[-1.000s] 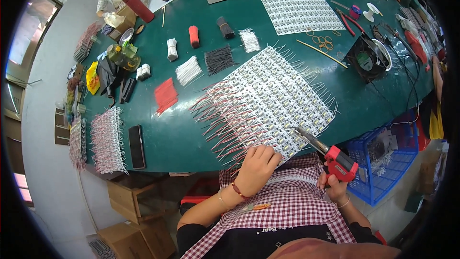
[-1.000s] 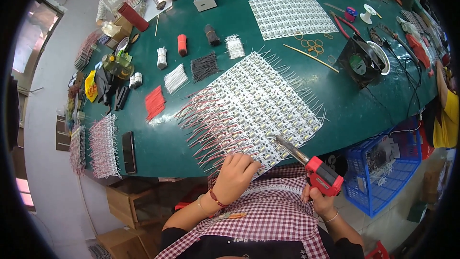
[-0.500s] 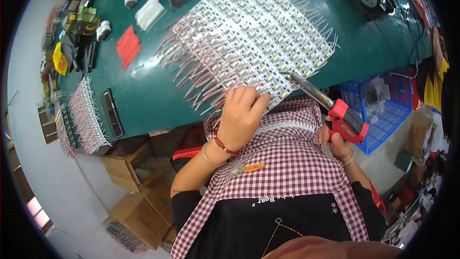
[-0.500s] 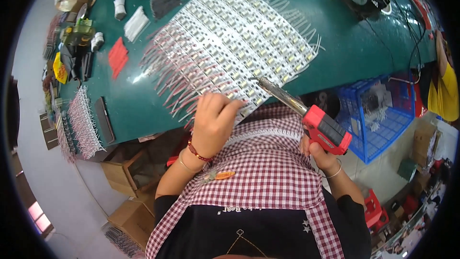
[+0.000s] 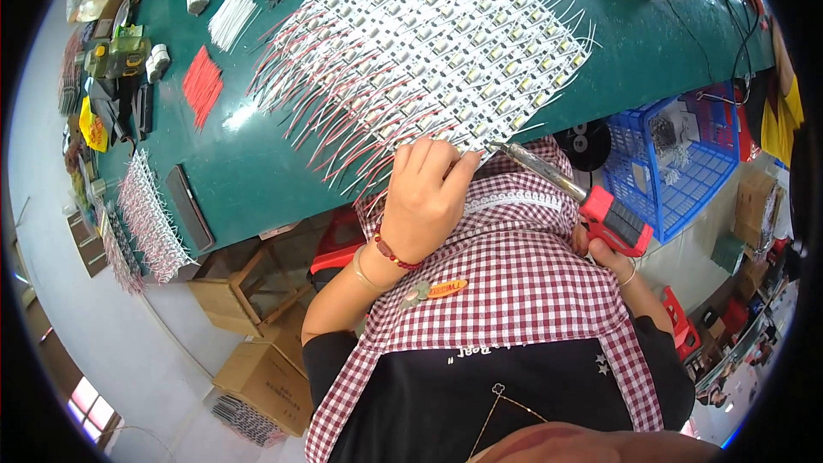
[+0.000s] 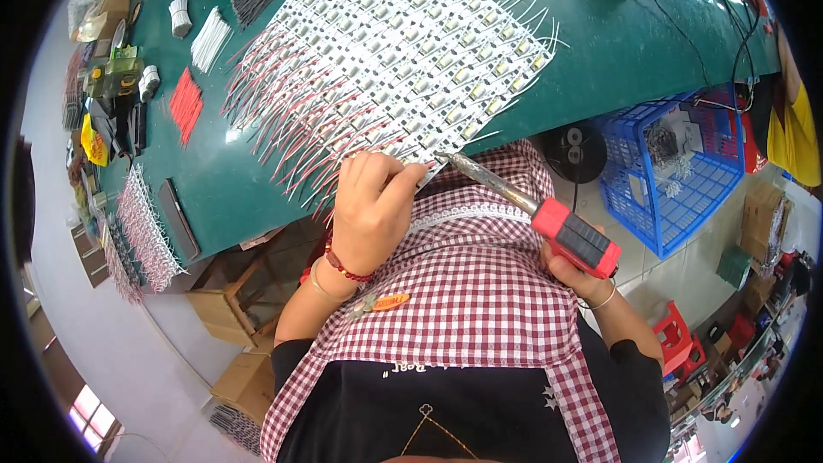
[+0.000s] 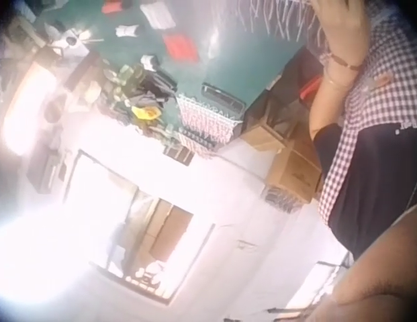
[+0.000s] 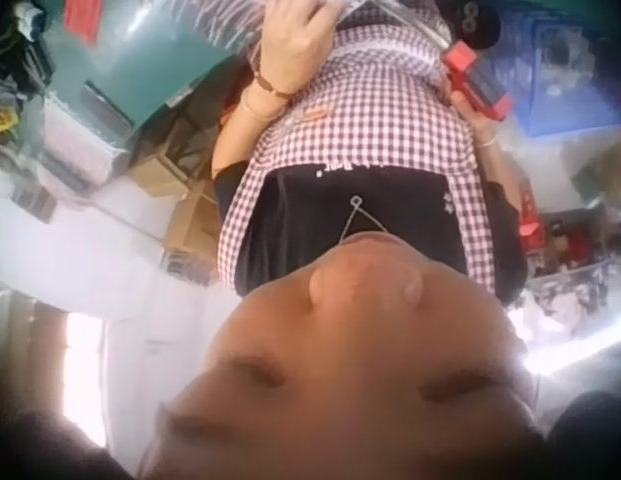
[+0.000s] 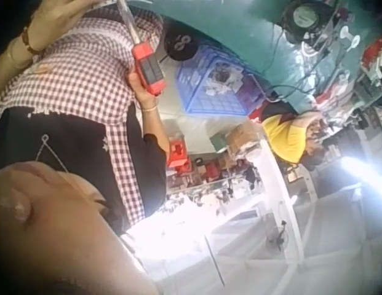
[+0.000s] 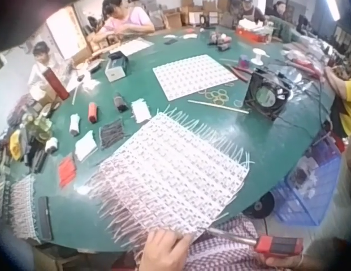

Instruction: The person solders wires to an LED circuit board array using a handheld soldering tool while positioning the wires and board sections by hand.

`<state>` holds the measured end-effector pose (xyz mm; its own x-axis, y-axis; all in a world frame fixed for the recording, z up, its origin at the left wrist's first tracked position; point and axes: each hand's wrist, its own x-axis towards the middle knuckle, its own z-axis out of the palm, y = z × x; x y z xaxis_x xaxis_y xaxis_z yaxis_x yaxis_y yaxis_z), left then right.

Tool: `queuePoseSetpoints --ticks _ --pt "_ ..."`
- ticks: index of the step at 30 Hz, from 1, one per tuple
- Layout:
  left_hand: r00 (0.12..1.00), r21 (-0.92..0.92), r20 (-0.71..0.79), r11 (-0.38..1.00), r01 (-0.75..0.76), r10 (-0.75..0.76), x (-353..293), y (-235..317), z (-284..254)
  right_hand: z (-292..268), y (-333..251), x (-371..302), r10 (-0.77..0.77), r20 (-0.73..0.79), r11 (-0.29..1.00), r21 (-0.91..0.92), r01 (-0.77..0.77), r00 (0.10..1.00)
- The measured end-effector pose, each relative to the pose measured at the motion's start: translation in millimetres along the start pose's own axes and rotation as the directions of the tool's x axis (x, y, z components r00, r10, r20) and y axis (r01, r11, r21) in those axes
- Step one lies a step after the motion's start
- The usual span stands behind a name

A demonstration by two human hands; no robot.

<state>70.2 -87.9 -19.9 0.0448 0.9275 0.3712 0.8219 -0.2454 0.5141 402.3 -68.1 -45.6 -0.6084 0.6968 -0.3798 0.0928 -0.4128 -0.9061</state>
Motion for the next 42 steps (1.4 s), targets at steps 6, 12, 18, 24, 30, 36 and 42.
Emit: queuePoseSetpoints --ticks 6,12,18,24,30,36,42 --pt "1.0 -0.018 0.015 1.0 -0.001 0.001 -3 1 1 -4 2 -11 0.043 -0.051 0.996 -0.081 -0.047 0.998" --pt "1.0 -0.017 0.026 1.0 -0.006 0.006 -1 0 1 -9 13 -11 -0.026 -0.027 0.966 -0.258 0.018 0.999" --pt "0.997 0.028 0.065 0.999 -0.032 0.03 -3 1 2 -1 2 -1 -0.246 0.013 0.869 -0.439 0.226 0.969" --pt "0.996 0.051 0.078 0.997 -0.056 0.052 -1 1 -1 -1 -3 -4 -0.19 0.007 0.925 -0.335 0.181 0.982" --pt "0.998 0.075 0.039 0.996 -0.048 0.045 1 2 0 -2 0 -3 -0.212 0.007 0.9 -0.388 0.198 0.977" --pt "0.997 0.096 0.052 0.994 -0.06 0.055 1 2 -1 -8 8 -6 -0.235 0.011 0.866 -0.451 0.215 0.972" --pt "0.996 0.108 0.056 0.992 -0.069 0.063 2 3 -1 -6 -1 -3 -0.202 0.007 0.85 -0.496 0.179 0.979"
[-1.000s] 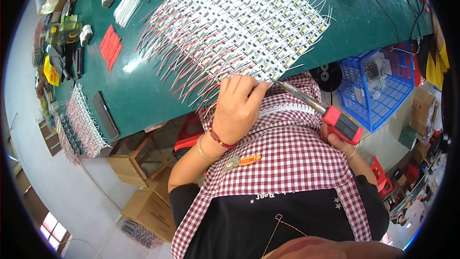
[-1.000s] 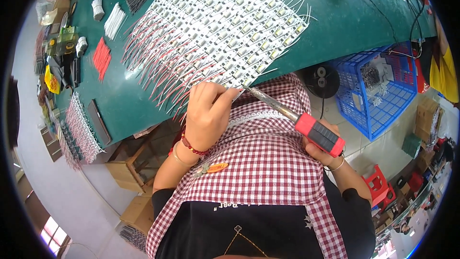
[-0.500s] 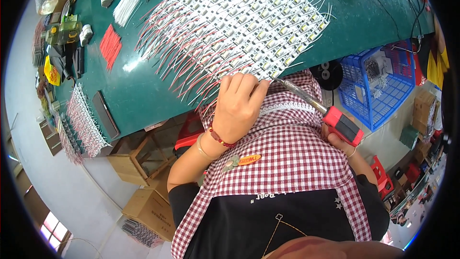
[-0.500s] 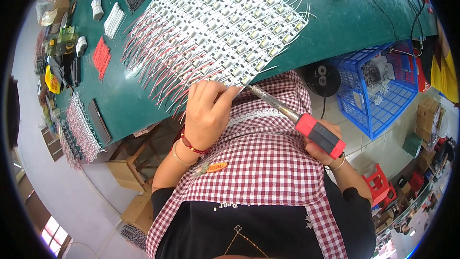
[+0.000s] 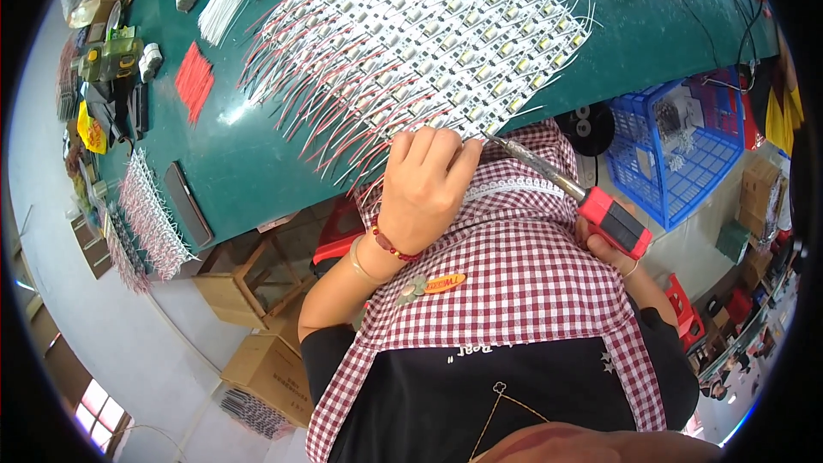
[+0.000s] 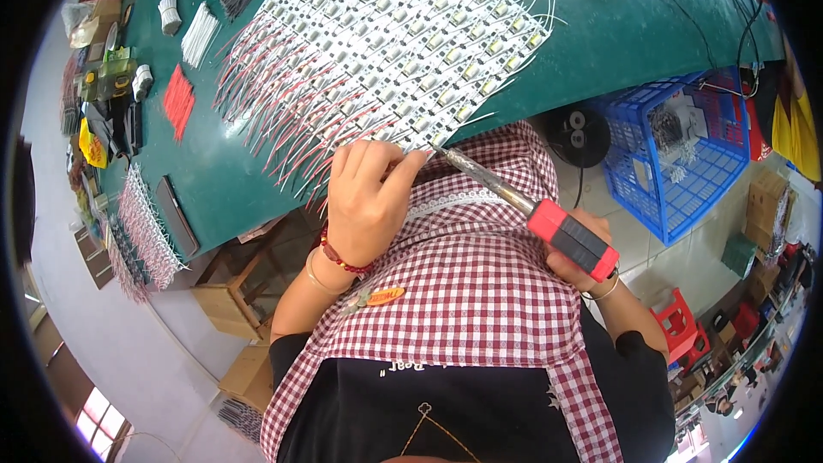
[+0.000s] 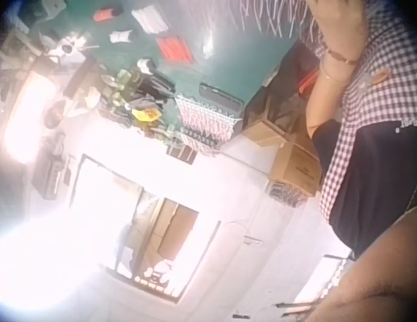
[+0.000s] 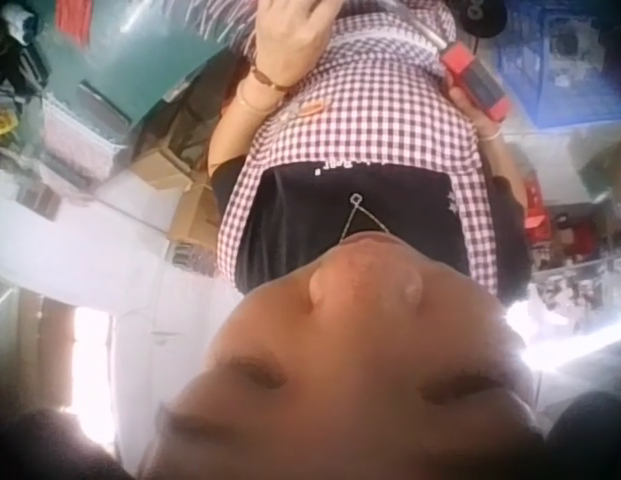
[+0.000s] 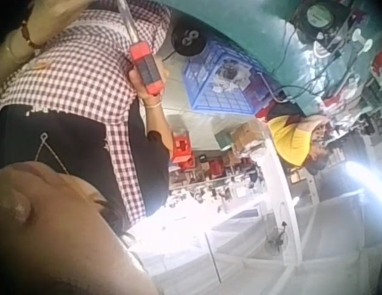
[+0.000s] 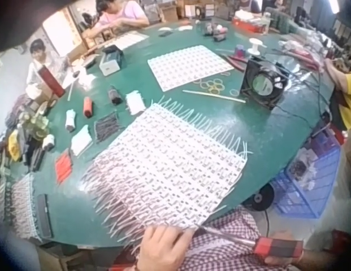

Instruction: The person solders wires to an LED circuit board array using a handheld soldering tool while positioning the wires and board sections by hand.

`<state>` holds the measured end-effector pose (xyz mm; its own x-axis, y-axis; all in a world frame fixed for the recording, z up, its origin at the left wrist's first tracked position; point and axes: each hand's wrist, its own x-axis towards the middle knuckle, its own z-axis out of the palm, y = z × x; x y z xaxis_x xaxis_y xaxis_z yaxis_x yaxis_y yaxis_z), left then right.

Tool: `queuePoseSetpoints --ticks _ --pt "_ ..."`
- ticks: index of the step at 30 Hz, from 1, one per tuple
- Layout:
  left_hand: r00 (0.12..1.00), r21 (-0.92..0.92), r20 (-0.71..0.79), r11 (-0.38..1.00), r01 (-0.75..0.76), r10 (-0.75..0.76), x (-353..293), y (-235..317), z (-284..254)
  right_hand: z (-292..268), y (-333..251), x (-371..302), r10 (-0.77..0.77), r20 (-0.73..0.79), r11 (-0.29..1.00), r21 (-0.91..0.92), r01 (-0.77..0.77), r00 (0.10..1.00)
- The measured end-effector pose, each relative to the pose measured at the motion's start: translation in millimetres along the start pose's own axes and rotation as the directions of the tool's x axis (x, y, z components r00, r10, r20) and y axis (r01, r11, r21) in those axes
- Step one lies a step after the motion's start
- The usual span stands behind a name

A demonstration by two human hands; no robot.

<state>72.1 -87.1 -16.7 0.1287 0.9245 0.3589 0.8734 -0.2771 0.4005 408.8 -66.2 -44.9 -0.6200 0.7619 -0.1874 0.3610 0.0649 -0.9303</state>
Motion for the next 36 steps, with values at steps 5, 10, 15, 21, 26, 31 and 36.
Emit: queuePoseSetpoints --ticks 5,10,15,21,26,31,36 --pt "1.0 0.001 -0.003 1.0 -0.007 0.007 0 -1 1 2 -4 4 -0.002 -0.003 0.997 0.073 0.002 1.0" --pt "1.0 0.001 0.005 1.0 0.006 -0.006 -1 0 -1 0 0 -2 0.016 0.012 0.993 0.113 -0.017 1.0" --pt "1.0 0.017 0.023 1.0 0.001 -0.001 1 0 -2 3 5 -5 0.019 -0.035 1.0 0.017 -0.019 0.999" --pt "1.0 0.032 0.015 0.999 0.003 -0.004 2 1 -6 2 -1 2 -0.043 0.014 0.992 0.123 0.041 0.999" --pt "0.999 0.046 -0.014 0.998 0.041 -0.041 7 2 -26 4 0 8 -0.021 -0.04 0.989 0.148 0.027 0.999" --pt "0.994 0.042 -0.065 0.995 0.091 -0.088 5 -8 -18 6 5 11 -0.008 -0.014 0.991 0.132 0.01 1.0" --pt "0.995 0.003 -0.023 0.995 0.098 -0.098 3 -12 -7 7 9 13 -0.071 -0.011 0.997 0.039 0.072 0.997"
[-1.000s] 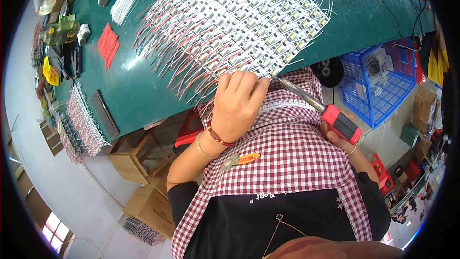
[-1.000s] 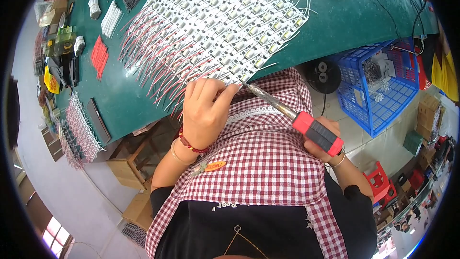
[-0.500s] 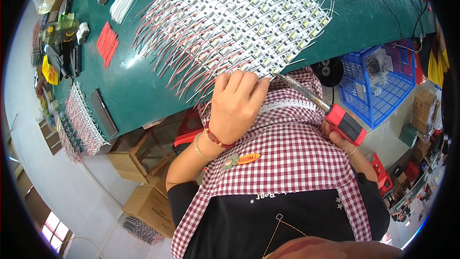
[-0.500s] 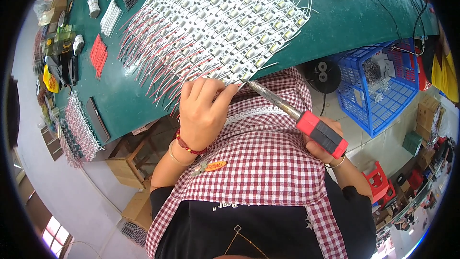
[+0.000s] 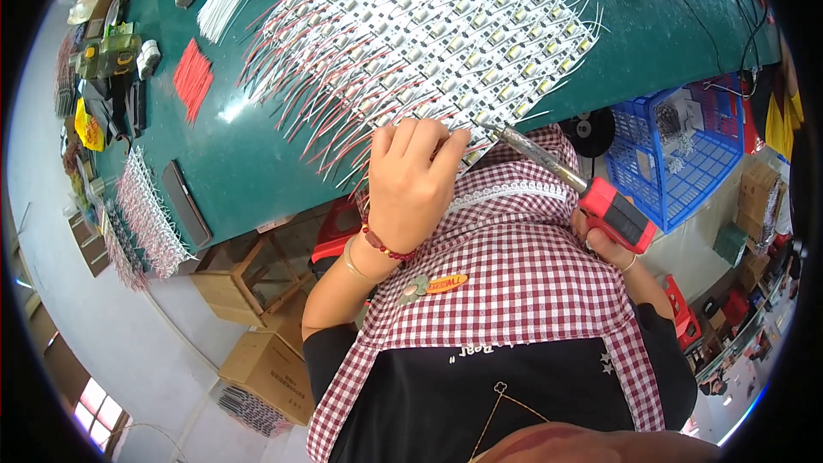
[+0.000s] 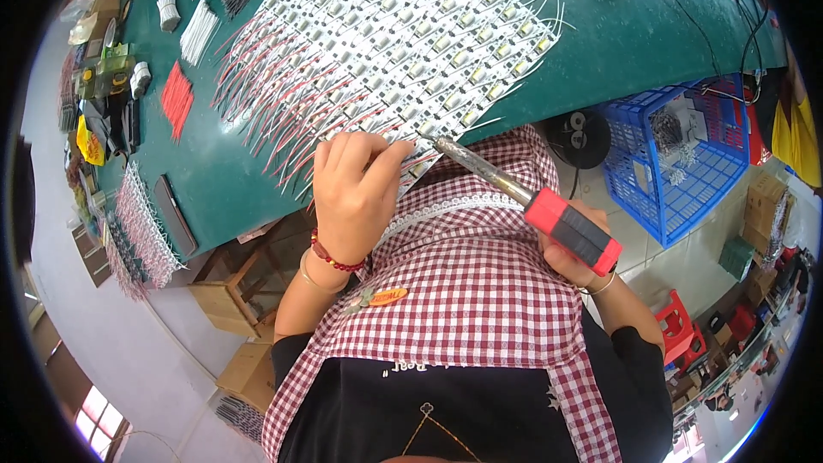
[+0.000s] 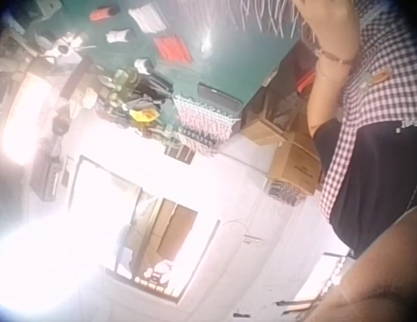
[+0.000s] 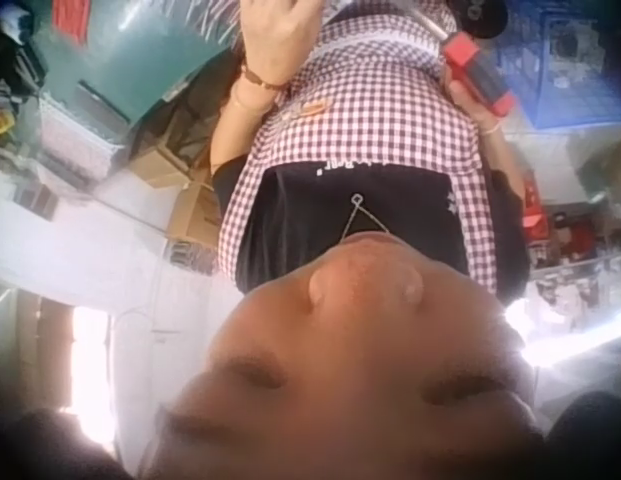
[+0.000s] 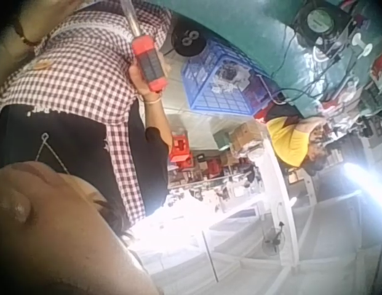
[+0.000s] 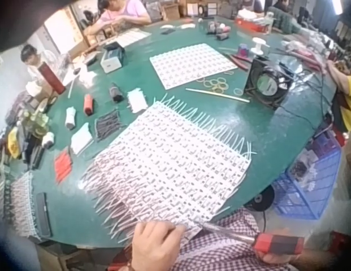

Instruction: The person solders wires to an LED circuit board array using a handheld soldering tool while positioning the wires and board sections by hand.

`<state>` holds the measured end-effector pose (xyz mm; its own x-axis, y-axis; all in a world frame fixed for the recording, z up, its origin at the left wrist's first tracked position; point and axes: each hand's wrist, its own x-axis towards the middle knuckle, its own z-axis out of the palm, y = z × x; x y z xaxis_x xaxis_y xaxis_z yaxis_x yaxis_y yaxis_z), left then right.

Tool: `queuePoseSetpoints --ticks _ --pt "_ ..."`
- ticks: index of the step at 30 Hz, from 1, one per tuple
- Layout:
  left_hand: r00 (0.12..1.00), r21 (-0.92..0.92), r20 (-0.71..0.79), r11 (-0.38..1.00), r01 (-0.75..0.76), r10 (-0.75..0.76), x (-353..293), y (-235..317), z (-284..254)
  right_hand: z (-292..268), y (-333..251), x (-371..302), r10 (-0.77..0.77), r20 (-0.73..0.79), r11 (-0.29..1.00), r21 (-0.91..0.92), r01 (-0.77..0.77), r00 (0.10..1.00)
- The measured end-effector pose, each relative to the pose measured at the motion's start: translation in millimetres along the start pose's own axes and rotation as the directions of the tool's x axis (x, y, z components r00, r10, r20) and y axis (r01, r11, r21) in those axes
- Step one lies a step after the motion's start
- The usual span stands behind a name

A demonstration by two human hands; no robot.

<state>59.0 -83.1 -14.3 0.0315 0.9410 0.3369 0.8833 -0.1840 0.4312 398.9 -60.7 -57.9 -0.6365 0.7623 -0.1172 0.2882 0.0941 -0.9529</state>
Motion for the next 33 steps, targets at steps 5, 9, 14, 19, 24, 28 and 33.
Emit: queuePoseSetpoints --ticks 5,9,14,19,24,28,33 --pt "1.0 -0.017 -0.003 1.0 -0.002 0.002 1 -2 3 1 -14 8 0.039 -0.001 0.999 0.022 -0.039 0.999" --pt "1.0 -0.007 0.012 1.0 -0.016 0.017 2 -3 2 1 -10 5 0.055 0.019 0.994 0.09 -0.056 0.998" --pt "1.0 -0.009 -0.007 1.0 -0.021 0.021 0 -1 5 7 -18 9 0.019 -0.04 0.997 -0.07 -0.021 0.999" --pt "1.0 0.004 -0.002 1.0 -0.018 0.018 2 -1 4 5 -8 2 0.032 -0.028 0.999 -0.009 -0.033 0.999" --pt "0.999 0.022 -0.013 0.999 -0.028 0.029 1 0 4 2 -15 7 0.009 -0.039 0.997 0.081 -0.006 0.999" --pt "0.999 0.018 -0.018 0.999 -0.038 0.038 2 -1 7 1 -16 12 -0.134 0.011 0.969 -0.21 0.133 0.991" --pt "0.999 0.031 -0.023 0.999 -0.042 0.043 0 0 5 1 -14 5 -0.053 0.019 0.998 -0.039 0.054 0.998"
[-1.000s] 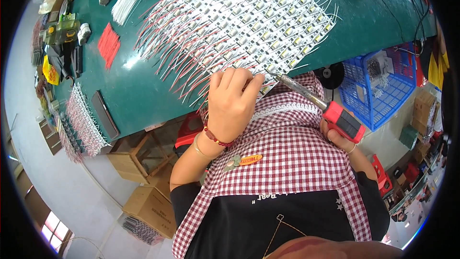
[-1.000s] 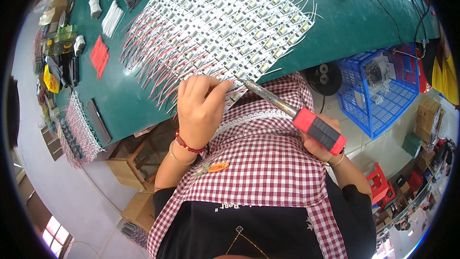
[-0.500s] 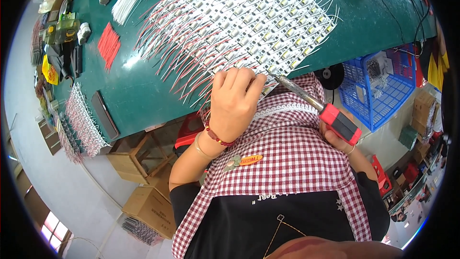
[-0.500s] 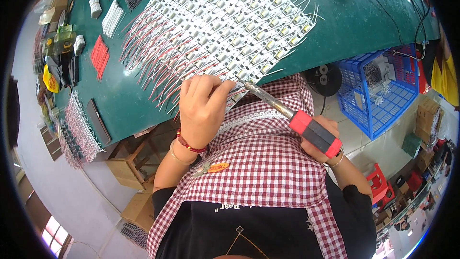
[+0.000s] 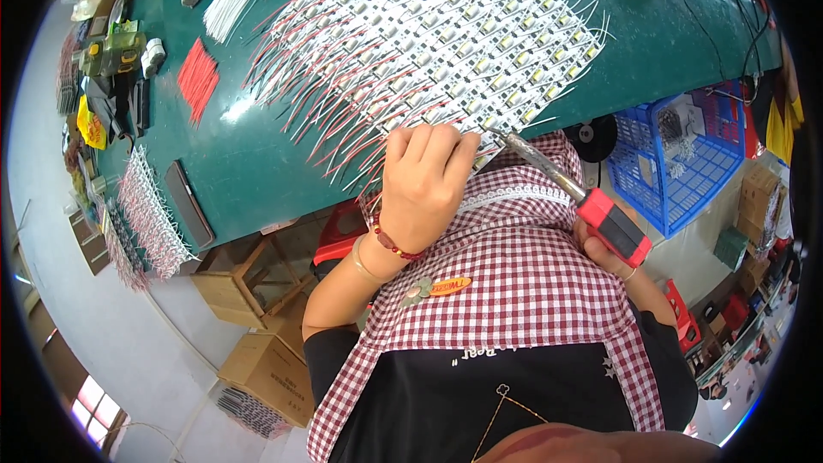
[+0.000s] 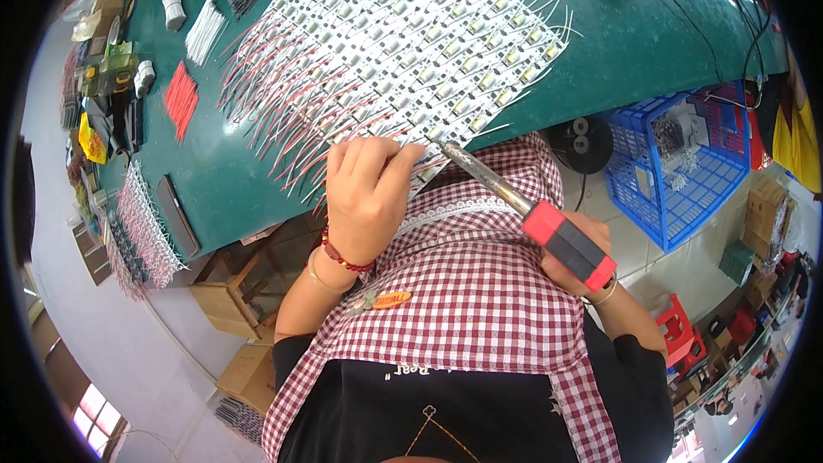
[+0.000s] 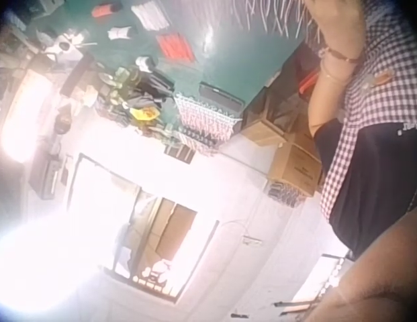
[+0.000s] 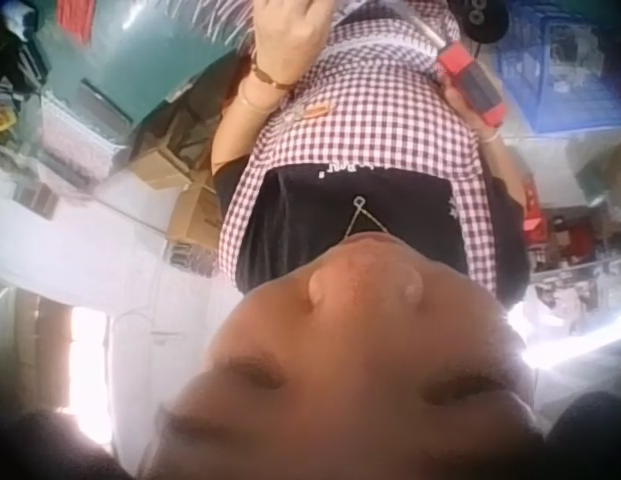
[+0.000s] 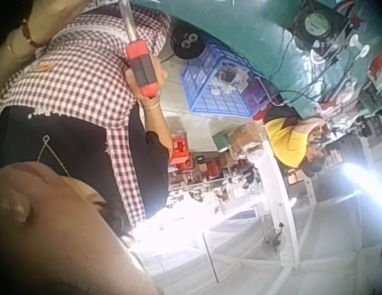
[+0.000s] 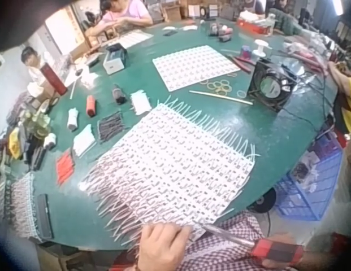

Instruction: The person solders wires to an LED circuit board array using a handheld soldering tool while positioning the wires and board sections by hand.

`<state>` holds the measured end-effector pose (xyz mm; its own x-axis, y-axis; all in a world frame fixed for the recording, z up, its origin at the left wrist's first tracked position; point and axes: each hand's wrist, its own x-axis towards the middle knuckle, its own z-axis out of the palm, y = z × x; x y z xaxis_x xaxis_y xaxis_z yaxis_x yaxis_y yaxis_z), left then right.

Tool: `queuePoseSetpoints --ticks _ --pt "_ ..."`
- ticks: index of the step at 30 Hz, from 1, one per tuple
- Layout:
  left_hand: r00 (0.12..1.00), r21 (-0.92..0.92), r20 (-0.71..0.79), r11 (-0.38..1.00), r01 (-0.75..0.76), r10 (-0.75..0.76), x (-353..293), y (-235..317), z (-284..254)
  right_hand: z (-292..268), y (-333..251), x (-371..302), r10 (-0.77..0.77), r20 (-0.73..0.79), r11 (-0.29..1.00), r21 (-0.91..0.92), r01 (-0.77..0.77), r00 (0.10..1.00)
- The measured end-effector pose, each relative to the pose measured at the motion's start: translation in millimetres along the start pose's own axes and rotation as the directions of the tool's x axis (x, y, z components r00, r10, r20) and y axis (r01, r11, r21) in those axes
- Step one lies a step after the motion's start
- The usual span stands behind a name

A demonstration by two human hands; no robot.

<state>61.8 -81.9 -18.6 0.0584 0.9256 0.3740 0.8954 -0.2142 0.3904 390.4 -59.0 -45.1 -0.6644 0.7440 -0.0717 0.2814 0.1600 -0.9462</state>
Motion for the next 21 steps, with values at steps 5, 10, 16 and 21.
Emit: queuePoseSetpoints --ticks 5,10,16,21 --pt "1.0 -0.012 -0.025 1.0 -0.007 0.007 1 1 2 2 3 -6 0.019 -0.064 0.999 -0.041 -0.022 0.998" --pt "1.0 -0.006 -0.016 1.0 -0.008 0.008 -1 0 2 -1 -1 2 -0.004 -0.014 1.0 0.01 0.004 1.0" --pt "1.0 -0.006 -0.021 1.0 0.004 -0.004 0 1 1 0 -14 15 -0.125 -0.011 0.976 -0.178 0.121 0.992" --pt "1.0 -0.006 -0.023 1.0 -0.003 0.003 1 1 2 5 -2 -2 0.037 -0.079 0.999 -0.029 -0.04 0.996"
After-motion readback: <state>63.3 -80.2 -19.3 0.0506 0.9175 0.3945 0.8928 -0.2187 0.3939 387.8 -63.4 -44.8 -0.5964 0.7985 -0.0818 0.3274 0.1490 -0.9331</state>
